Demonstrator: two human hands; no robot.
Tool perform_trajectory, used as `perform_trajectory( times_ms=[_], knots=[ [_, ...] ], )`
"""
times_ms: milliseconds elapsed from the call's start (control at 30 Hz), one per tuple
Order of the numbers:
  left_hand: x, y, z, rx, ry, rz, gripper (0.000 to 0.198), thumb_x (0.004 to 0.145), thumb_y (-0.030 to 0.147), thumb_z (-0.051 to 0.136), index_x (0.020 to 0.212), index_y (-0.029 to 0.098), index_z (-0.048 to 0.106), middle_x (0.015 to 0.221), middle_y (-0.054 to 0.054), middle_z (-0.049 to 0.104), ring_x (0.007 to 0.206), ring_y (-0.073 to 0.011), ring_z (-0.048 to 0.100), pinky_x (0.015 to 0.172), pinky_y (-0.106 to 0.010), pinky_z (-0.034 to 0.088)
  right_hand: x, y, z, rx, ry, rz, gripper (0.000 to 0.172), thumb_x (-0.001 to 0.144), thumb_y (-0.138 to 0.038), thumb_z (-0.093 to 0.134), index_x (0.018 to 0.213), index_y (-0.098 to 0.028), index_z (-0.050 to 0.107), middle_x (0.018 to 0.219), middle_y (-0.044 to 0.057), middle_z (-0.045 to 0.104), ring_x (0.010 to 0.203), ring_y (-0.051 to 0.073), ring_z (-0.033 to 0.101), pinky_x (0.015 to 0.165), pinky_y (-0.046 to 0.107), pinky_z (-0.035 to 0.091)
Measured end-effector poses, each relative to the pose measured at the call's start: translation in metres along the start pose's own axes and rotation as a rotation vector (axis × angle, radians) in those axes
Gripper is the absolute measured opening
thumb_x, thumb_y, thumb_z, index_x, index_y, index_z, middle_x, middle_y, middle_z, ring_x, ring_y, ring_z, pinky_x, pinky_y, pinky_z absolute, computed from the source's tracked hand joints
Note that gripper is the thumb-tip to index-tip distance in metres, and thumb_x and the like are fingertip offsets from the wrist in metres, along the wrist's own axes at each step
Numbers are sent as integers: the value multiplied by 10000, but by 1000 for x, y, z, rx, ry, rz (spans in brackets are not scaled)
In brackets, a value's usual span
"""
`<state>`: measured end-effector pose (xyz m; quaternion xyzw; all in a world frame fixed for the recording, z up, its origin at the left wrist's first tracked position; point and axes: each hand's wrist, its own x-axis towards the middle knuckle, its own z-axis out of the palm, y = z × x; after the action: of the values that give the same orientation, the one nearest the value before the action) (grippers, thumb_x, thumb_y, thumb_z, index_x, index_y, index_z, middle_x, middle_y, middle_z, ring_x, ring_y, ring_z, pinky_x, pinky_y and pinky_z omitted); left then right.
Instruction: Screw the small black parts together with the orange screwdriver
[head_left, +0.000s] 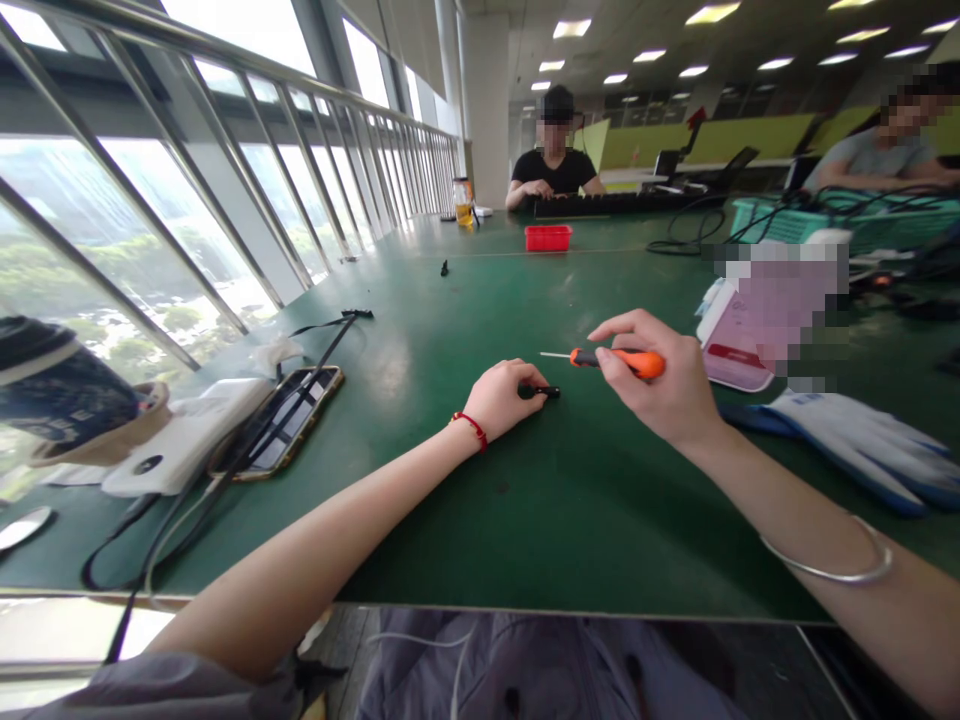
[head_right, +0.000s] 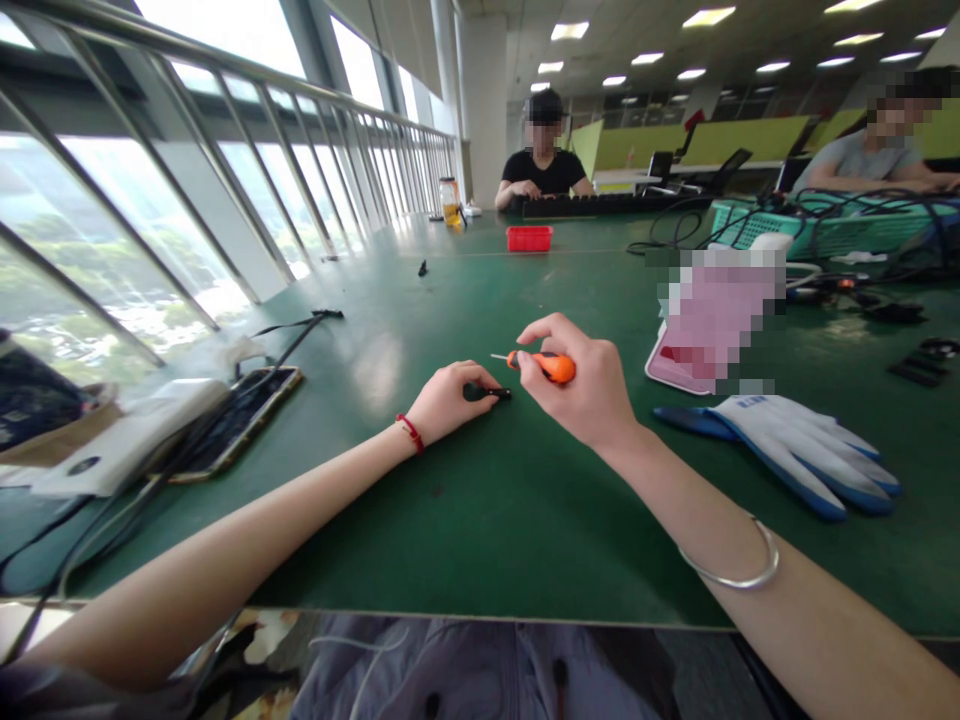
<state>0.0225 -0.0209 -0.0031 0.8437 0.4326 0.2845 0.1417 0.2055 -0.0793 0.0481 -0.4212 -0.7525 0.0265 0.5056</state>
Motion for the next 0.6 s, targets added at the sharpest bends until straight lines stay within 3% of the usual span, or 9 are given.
perform_trajectory(
  times_ms=[33, 200, 600],
  knots=[
    [0, 1, 1, -4, 8, -11, 136, 719, 207, 606, 820, 192, 696, 831, -14, 648, 806, -151, 590, 769, -272, 482, 0, -1, -1, 8, 31, -17, 27, 782, -221, 539, 778, -218, 565, 524, -41, 541, 455, 110, 480, 493, 247, 369],
    [-2, 3, 3, -27, 50, -68, 122, 713, 213, 608, 803, 184, 686, 809, -8, 643, 747, -136, 590, 698, -248, 485, 0, -1, -4, 9, 134, -76, 179, 794, -211, 506, 615, -220, 508, 533, -19, 532, 478, 114, 487, 476, 256, 350],
    [-2, 7, 2, 17, 44, -39, 83, 708, 205, 600, 746, 182, 670, 763, -3, 620, 729, -138, 575, 662, -244, 460, -4, -2, 2, 25, 68, -92, 173, 755, -164, 520, 588, -207, 508, 498, -39, 531, 434, 87, 465, 441, 223, 350]
  ],
)
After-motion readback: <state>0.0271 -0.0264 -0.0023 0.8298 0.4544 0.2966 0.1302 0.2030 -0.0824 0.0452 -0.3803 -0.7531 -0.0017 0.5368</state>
